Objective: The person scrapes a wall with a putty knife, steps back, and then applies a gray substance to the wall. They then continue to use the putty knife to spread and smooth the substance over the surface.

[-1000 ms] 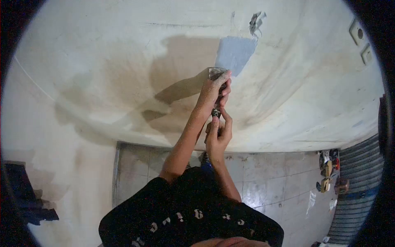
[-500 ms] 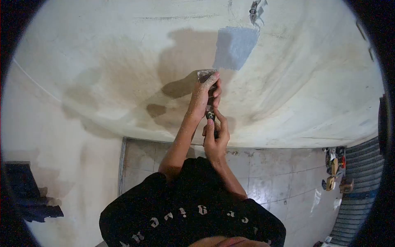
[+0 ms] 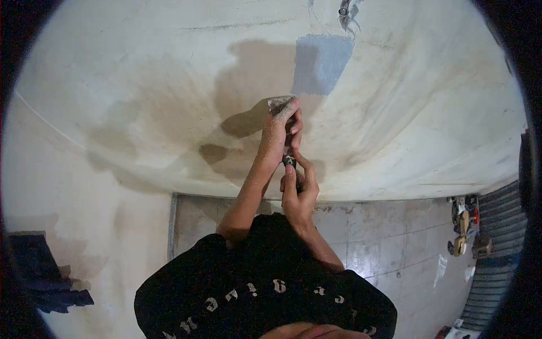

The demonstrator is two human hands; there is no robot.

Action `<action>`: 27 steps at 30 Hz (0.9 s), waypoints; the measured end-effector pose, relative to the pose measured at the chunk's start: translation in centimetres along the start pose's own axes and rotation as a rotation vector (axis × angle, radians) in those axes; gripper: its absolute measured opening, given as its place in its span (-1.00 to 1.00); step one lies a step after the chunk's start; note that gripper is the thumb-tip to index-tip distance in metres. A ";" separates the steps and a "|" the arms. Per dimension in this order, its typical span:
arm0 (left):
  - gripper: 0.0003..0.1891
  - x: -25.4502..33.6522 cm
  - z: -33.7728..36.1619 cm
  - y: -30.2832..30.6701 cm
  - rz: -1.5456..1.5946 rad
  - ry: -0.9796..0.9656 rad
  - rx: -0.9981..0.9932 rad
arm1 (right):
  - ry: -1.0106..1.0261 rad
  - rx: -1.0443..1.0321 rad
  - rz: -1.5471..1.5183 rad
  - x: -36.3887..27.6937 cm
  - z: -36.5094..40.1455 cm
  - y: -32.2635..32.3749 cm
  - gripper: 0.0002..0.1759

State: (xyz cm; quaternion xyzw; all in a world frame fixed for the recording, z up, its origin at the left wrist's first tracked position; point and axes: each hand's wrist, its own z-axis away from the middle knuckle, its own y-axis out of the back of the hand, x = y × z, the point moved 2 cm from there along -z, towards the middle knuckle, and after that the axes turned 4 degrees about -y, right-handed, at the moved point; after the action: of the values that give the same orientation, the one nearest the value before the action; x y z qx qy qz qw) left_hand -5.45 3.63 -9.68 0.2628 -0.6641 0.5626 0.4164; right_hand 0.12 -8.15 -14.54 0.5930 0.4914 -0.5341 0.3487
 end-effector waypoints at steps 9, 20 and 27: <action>-0.65 4.9 -0.4 -2.9 -0.024 -0.144 -0.026 | 0.207 0.020 0.062 -2.1 -2.9 -0.7 -0.64; -0.65 -0.8 -0.6 1.0 0.051 -0.027 -0.018 | 0.066 0.017 0.007 2.7 -0.9 -0.4 -0.60; -0.66 -0.7 -0.4 1.1 0.043 0.021 -0.026 | 0.033 0.038 -0.018 2.5 -0.3 -0.9 -0.59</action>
State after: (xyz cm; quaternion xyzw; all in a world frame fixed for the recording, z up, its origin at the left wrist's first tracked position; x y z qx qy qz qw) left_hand -5.84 4.19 -10.85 0.2370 -0.6725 0.5656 0.4143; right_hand -0.81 -7.11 -16.82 0.6038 0.4924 -0.5365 0.3244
